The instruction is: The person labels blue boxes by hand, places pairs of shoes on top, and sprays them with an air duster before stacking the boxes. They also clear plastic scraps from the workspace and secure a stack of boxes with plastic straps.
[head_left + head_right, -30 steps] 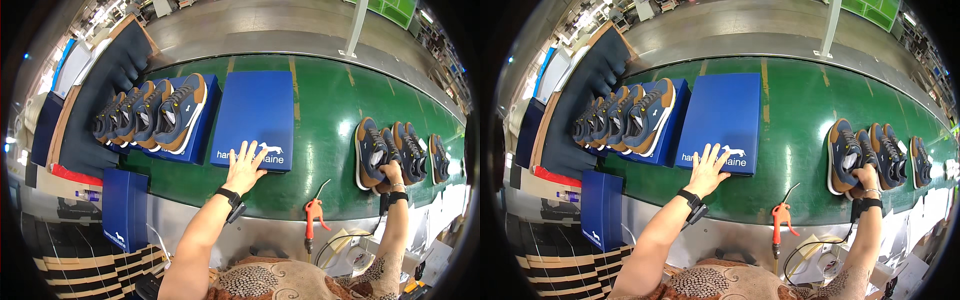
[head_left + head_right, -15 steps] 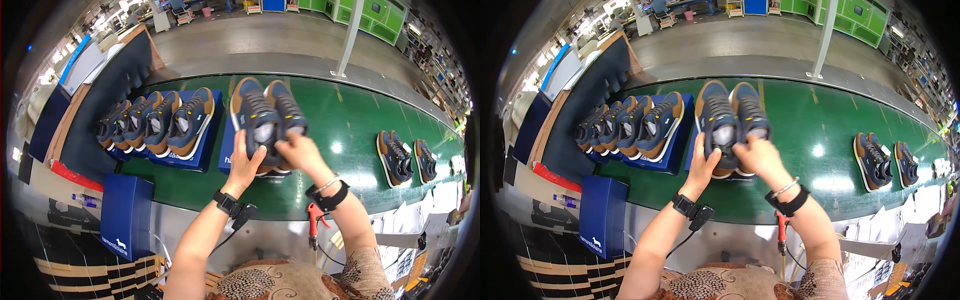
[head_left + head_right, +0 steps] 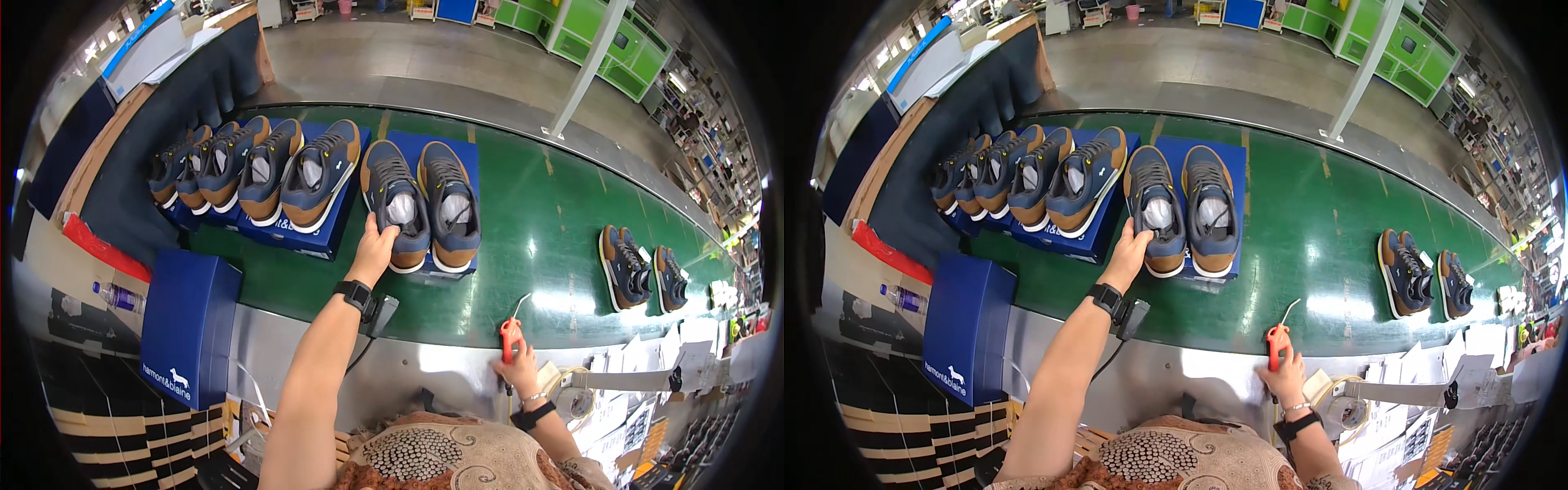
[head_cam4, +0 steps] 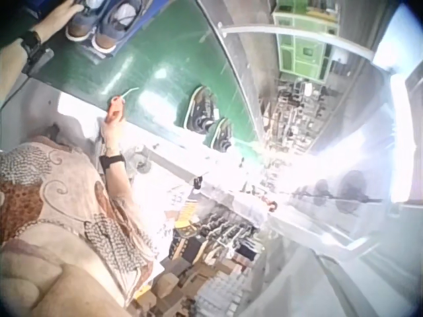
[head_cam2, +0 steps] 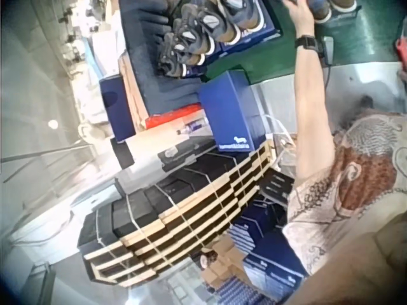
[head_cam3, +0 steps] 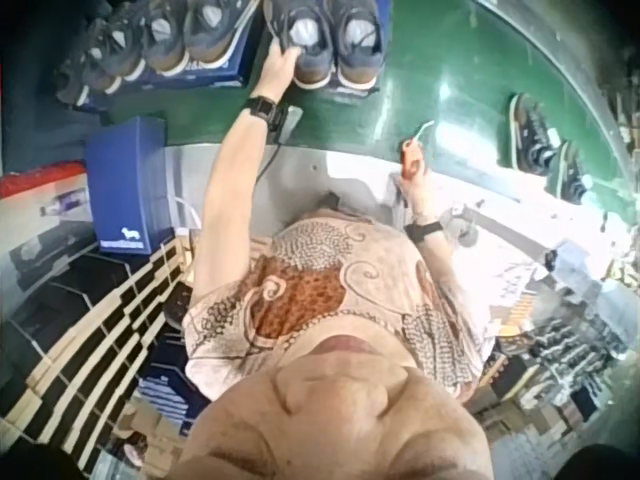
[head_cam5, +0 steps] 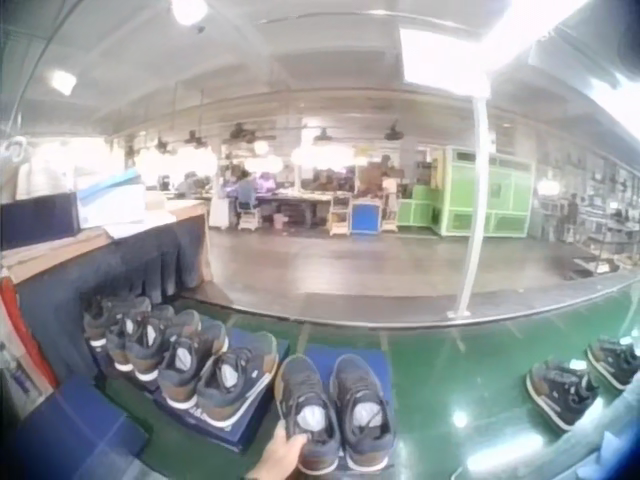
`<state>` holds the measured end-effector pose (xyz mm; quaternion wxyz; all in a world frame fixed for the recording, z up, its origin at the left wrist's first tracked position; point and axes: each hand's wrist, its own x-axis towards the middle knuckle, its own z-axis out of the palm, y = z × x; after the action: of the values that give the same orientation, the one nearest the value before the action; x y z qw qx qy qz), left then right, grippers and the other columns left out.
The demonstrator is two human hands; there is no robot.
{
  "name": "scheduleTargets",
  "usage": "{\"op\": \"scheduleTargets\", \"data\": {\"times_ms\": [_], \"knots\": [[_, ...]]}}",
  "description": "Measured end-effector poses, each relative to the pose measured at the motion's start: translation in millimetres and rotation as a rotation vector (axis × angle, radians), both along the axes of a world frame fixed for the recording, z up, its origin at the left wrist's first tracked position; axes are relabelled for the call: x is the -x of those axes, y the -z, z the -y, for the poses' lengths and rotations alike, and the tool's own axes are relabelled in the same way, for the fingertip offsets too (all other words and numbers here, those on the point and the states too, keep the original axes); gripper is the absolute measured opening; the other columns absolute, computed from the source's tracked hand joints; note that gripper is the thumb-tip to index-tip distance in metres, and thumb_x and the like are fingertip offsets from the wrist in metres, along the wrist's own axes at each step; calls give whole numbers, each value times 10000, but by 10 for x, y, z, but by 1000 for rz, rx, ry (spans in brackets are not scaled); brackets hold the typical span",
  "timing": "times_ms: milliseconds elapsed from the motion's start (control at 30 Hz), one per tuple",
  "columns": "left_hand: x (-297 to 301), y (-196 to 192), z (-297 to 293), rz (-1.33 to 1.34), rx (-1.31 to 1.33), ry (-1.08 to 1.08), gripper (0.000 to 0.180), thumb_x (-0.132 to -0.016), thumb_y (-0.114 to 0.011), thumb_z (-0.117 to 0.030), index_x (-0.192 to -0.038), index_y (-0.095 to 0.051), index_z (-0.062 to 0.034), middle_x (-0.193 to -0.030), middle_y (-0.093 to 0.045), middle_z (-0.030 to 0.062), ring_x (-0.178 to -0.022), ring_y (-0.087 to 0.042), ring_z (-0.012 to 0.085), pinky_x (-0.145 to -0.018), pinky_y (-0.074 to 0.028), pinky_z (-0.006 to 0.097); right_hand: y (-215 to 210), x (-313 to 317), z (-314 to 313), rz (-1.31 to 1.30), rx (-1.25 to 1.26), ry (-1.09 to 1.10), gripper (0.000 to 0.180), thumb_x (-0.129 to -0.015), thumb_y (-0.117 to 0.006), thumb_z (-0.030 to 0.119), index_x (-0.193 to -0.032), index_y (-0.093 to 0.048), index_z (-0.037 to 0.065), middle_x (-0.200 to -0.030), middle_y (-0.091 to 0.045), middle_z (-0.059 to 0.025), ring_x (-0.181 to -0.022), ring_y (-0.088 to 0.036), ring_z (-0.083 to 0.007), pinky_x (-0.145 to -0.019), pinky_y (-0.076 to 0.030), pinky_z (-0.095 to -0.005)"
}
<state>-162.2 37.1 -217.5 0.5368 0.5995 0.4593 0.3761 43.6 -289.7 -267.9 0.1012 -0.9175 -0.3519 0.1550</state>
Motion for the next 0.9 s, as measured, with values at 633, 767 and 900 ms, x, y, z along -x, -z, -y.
{"op": "scheduleTargets", "data": {"times_ms": [633, 767, 900], "knots": [[45, 53, 103, -3, -101, 12, 697, -830, -488, -263, -1344, -201, 110, -1293, -395, 312, -1218, -402, 363, -1006, -306, 334, -1593, 172, -579, -777, -338, -270, 535, -891, -518, 321, -1309, -356, 29, -862, -614, -74, -749, -599, -157, -651, -499, -287], [2, -4, 91, -18, -67, -19, 683, -828, -488, -267, -1337, -227, 106, -1246, -446, 310, -1177, -445, 369, -978, -335, 345, -1683, 98, -707, -735, -228, -285, 441, -895, -487, 329, -1215, -421, 33, -743, -592, -38, -595, -555, -114, -532, -475, -264], [-13, -23, -15, -69, -97, -26, 669, -821, -468, -309, -1303, -285, 116, -1124, -515, 337, -1096, -498, 395, -930, -368, 351, -1868, 54, -1164, -694, -361, -189, 446, -889, -495, 344, -1212, -425, 45, -733, -587, -41, -627, -565, -108, -547, -470, -271]]}}
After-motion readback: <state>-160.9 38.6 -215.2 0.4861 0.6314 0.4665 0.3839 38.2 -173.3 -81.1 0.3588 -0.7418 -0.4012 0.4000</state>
